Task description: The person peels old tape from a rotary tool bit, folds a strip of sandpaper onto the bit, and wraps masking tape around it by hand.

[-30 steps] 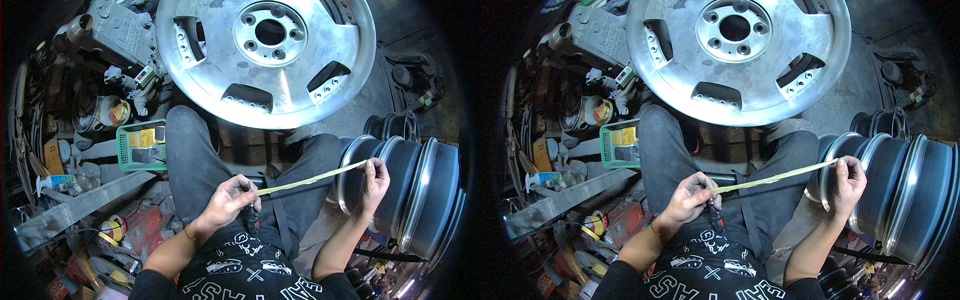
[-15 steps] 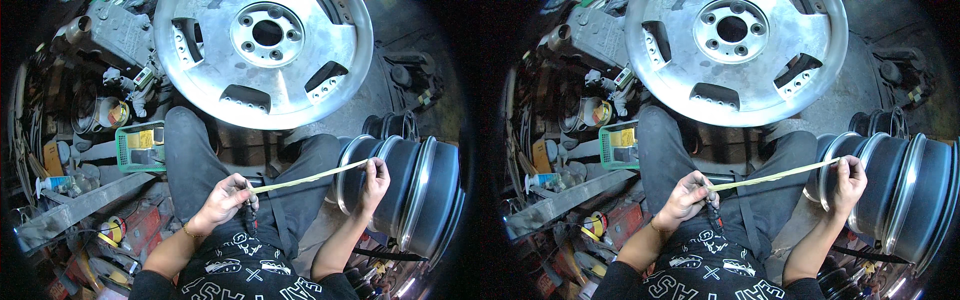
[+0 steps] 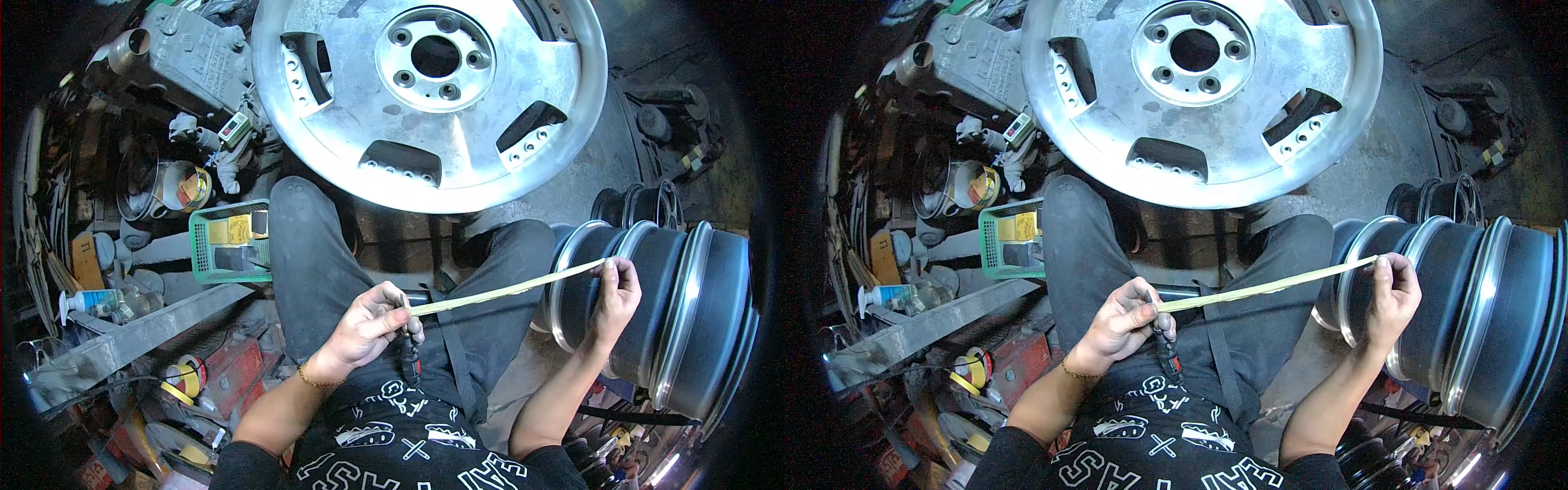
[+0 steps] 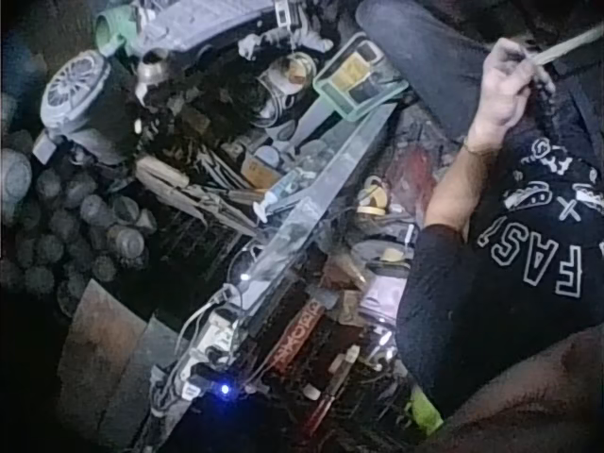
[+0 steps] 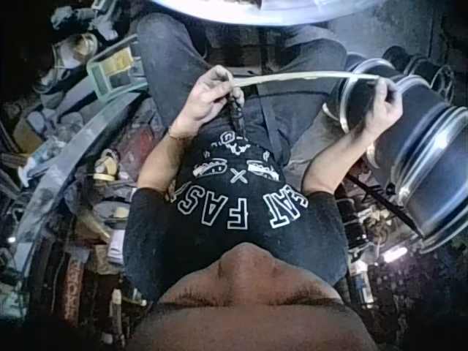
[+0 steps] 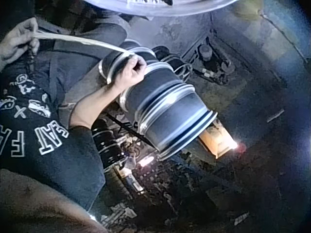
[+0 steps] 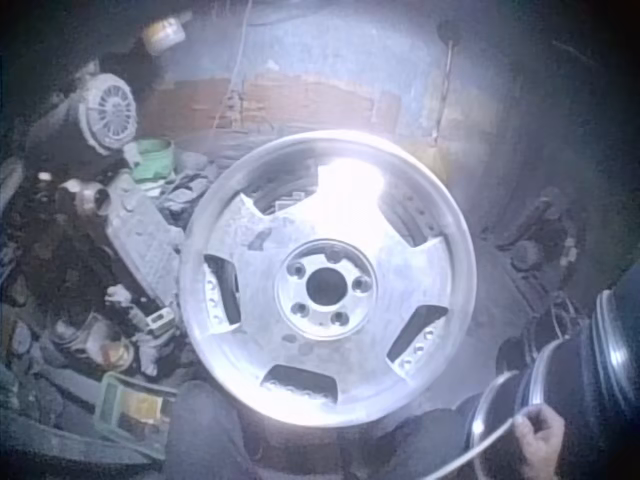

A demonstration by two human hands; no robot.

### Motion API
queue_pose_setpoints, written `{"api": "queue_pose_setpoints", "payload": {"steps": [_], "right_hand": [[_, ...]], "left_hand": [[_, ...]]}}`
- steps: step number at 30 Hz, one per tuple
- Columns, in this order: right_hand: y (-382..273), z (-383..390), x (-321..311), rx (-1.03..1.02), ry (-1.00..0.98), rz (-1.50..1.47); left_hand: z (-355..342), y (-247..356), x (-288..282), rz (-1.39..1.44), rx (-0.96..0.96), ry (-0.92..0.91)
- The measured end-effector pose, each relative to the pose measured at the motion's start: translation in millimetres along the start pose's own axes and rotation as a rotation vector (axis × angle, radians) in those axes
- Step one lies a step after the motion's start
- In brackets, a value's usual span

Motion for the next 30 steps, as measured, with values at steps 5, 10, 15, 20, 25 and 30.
{"api": "queue_pose_setpoints", "payload": {"steps": [5, 10, 15, 20, 25, 30], "right_hand": [[4.8, -2.3, -7.1, 0.026, 0.032, 0.025], [6.7, -4.0, -9.9, -0.014, 0.025, 0.03], [3.5, -2.1, -6.7, -0.018, 0.033, 0.051], [7.9, -4.3, -17.4, -0.042, 0.087, 0.016], [9.5, -5.7, -19.6, -0.021, 0.083, 0.002], [8.3, -5.1, -18.1, -0.002, 0.055, 0.024]], "left_hand": [[1.4, -1.4, -0.4, 0.056, -0.013, 0.034], [0.6, 0.2, 2.8, 0.013, -0.023, -0.004], [-1.6, -3.8, 4.6, 0.0, 0.038, -0.01], [1.3, -6.6, 1.0, 0.085, 0.051, 0.06], [6.0, -1.6, -1.7, 0.047, 0.003, 0.032], [9.0, 6.3, 5.9, 0.104, -0.033, 0.049]]}}
Point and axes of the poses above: each hand's wrist, its own z-axis away from the middle knuckle, its own x-axis out of the palm, y = z × x, the point moved 1 cm from there along -z, towards the middle knuckle, and after that the axes turned 8 degrees about -x, right-handed, at the moved point
